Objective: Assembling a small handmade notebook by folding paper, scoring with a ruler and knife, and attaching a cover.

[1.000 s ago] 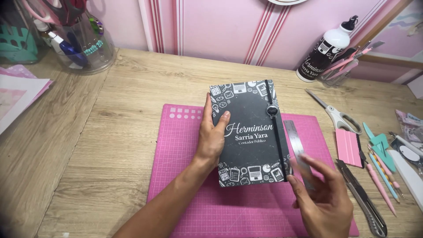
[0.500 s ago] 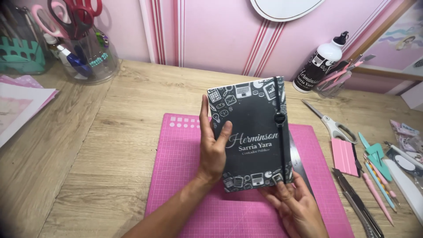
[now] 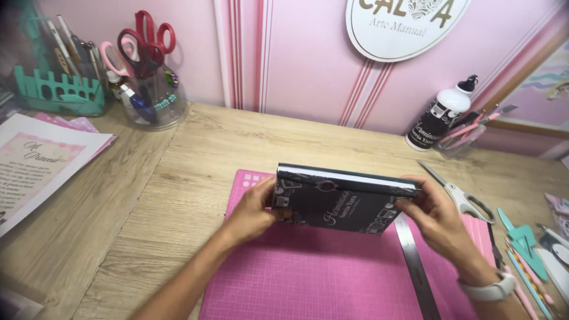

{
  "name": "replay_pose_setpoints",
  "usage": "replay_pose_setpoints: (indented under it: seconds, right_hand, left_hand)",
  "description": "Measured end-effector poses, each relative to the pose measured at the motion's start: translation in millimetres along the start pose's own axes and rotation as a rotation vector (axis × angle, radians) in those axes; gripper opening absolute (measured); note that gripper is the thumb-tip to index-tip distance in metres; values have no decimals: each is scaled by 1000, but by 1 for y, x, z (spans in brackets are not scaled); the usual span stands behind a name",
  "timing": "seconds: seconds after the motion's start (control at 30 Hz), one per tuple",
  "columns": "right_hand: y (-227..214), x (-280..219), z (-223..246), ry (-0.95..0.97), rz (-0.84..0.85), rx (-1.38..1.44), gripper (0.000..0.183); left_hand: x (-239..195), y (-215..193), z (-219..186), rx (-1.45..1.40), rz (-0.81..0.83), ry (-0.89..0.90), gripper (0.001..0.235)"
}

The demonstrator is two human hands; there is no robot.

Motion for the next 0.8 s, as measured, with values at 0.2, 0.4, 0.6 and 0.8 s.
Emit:
replay_pose_setpoints:
  seconds: [0.2, 0.4, 0.6, 0.8]
  right_hand:
    - [31, -21, -25, 242, -187, 63, 49]
    - [21, -22, -58, 88, -316, 231, 41]
    - [23, -23, -78, -1, -301, 226, 33]
    - [36, -27, -70, 143, -330, 290, 43]
  left_hand:
    - [6, 19, 4, -377, -142, -77, 82]
    - [-9, 11, -27, -435, -202, 190, 39]
    - [-6, 13, -18, -415, -222, 181, 43]
    - [1, 16, 3, -431, -323, 124, 55]
Point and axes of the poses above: each hand's wrist, its own x-axis towards the middle knuckle, its own y-axis out of the palm, z = x × y, the point moved 10 cm from there along x, towards the middle knuckle, and after that the axes turned 6 degrees about -y, right-handed, at the moved point
